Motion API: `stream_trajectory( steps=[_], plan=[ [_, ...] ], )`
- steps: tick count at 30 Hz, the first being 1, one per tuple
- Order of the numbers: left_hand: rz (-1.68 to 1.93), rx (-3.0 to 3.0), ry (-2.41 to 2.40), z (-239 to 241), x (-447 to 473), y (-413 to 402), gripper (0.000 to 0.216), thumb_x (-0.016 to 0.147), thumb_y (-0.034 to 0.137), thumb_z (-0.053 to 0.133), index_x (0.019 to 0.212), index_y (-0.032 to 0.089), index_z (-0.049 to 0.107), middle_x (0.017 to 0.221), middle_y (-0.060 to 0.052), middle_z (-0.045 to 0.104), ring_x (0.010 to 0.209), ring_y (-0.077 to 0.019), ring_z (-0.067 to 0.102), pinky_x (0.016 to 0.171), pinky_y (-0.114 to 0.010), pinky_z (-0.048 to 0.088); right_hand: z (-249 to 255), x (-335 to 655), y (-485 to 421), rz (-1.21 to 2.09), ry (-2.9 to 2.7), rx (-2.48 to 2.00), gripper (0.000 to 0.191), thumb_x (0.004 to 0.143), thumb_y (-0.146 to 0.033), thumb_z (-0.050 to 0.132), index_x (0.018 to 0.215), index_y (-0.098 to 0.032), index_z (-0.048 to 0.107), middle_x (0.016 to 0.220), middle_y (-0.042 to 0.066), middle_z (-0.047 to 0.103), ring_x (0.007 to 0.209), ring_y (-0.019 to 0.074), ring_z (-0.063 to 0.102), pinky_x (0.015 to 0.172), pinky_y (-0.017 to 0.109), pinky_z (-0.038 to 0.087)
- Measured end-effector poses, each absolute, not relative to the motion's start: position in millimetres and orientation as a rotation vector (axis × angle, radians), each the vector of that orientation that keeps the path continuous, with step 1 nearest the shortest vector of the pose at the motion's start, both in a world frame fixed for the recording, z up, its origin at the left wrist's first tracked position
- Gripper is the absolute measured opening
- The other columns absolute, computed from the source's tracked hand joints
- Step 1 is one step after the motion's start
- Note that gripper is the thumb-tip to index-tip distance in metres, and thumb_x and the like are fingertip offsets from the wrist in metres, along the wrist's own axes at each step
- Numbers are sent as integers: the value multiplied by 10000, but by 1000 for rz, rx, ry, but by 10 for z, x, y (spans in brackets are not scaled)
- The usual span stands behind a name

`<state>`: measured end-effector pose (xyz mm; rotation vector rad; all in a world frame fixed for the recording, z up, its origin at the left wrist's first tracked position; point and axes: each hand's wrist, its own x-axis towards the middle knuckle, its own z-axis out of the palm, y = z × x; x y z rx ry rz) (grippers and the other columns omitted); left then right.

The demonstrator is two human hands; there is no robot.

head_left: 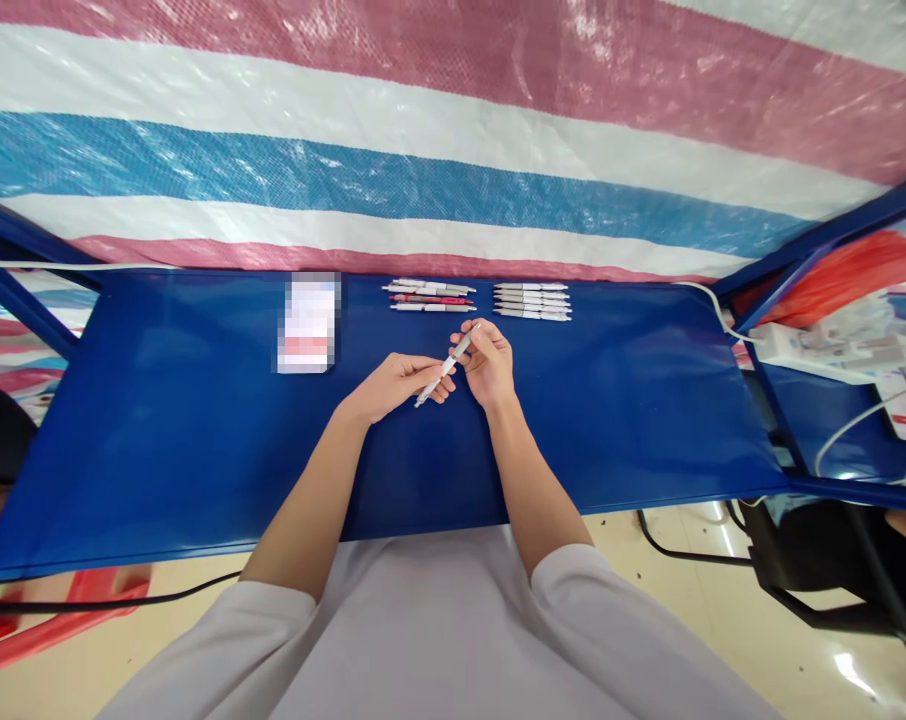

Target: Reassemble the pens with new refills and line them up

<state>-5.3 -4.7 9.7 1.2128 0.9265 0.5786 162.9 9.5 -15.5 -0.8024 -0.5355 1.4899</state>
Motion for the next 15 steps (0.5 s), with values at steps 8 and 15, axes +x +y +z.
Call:
stream_trajectory(
  steps=[8,15],
  plan=[
    [743,1426,1179,33,45,-67,298,779,409,711,934,155,723,777,-36,727,690,-160,664,705,-292,541,-118,1587,107,1424,-504,-807,306,623,-282,828,759,-241,557,764,-97,617,625,65,636,610,220,610],
    [709,1265,1107,61,18,-49,299,768,386,744,959,157,726,766,-38,730,700,-165,682,706,-292,544,-129,1605,88,1457,-531,-777,253,659,-324,809,857,-245,672,854,-63,677,713,86,682,643,207,610]
  ],
)
